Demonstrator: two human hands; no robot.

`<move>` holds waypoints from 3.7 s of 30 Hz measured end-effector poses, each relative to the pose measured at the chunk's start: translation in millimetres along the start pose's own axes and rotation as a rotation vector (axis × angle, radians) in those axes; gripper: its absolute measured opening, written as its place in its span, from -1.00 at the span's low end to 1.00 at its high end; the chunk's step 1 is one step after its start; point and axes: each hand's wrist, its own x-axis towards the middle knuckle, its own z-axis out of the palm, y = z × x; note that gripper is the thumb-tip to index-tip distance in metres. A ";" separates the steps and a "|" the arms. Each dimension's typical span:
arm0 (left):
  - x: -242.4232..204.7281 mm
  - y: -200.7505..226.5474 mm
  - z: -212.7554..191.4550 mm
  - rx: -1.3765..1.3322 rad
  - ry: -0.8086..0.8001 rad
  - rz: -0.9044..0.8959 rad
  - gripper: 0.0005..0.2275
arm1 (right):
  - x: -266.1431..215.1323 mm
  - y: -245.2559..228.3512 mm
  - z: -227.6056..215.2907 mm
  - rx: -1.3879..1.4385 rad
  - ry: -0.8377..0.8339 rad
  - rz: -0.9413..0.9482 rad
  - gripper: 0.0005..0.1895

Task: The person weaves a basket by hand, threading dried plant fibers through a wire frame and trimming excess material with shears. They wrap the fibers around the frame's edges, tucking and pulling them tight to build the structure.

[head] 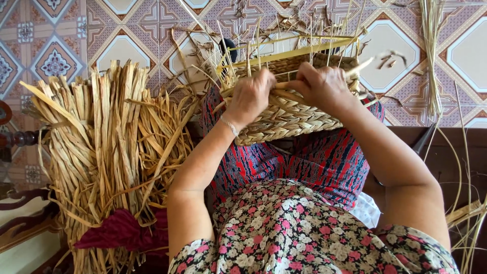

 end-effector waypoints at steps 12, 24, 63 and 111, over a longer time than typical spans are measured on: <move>29.0 2.5 -14.3 -0.124 -0.041 -0.147 -0.88 | -51.5 -31.1 -43.9 -0.058 0.096 -0.231 -0.45; 20.9 15.6 -26.2 -0.172 -0.104 -0.058 -0.94 | -87.5 -3.5 -116.9 -0.359 -0.252 0.101 -0.91; 142.3 -155.3 -34.2 0.047 -0.347 -0.268 -0.84 | -32.3 -42.2 26.3 -0.026 0.188 -0.067 -0.58; 137.6 -98.2 33.7 -0.133 -1.622 -0.744 -0.13 | -42.5 -49.5 38.3 -0.056 0.255 -0.016 -0.47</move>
